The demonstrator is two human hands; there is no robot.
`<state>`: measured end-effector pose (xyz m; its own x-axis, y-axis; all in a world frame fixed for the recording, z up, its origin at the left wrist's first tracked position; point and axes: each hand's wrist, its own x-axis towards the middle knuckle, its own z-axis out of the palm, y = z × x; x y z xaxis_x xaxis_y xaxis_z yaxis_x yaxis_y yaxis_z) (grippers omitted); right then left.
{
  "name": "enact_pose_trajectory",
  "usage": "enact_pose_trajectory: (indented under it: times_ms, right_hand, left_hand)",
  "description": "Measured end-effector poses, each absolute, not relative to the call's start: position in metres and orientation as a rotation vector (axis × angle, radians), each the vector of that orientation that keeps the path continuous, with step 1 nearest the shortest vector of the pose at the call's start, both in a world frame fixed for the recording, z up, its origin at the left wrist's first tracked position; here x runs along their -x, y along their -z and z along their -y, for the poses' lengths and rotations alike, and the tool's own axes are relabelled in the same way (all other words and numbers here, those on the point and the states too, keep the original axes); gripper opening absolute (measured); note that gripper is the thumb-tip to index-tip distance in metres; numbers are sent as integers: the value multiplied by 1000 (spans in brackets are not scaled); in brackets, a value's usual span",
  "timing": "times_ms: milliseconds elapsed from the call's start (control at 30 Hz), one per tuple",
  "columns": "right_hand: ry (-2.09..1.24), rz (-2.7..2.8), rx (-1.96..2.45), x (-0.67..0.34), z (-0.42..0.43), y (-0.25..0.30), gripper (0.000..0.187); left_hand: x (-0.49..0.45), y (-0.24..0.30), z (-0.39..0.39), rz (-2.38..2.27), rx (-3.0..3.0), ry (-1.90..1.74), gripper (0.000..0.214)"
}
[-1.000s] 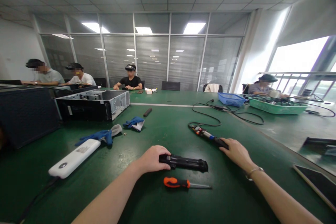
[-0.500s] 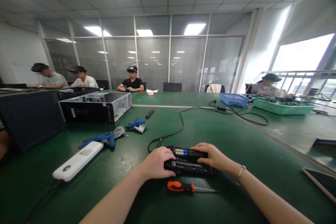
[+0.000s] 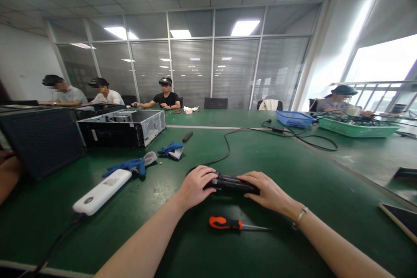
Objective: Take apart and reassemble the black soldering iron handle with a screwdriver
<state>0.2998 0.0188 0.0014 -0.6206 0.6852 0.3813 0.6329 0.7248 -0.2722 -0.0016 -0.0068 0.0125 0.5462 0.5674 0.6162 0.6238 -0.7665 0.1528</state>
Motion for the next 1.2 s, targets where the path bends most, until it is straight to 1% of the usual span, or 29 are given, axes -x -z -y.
enact_pose_trajectory:
  times_ms: [67, 233, 433, 667, 767, 933, 1200]
  right_hand:
    - [-129, 2448, 1014, -299, -19, 0, 47]
    - [-135, 2438, 1028, -297, -18, -1, 46]
    - [-272, 2432, 1051, -297, -20, -1, 44]
    - [-392, 2355, 1043, -299, -24, 3, 47]
    - [-382, 2317, 1036, -298, -26, 7, 45]
    - [-271, 2243, 1023, -294, -26, 15, 42]
    - [-233, 2208, 1049, -293, -28, 16, 40]
  left_hand:
    - [1, -9, 4, 1075, 2686, 1057, 42]
    - [4, -2, -3, 1210, 2756, 1114, 49]
    - [14, -2, -9, 1237, 2937, 1148, 39]
    - [14, -8, -5, 1373, 2946, 1142, 42]
    - [14, -9, -4, 1418, 2936, 1134, 44]
    - [16, -8, -6, 1448, 2941, 1167, 43]
    - [15, -2, -9, 1527, 2912, 1391, 38]
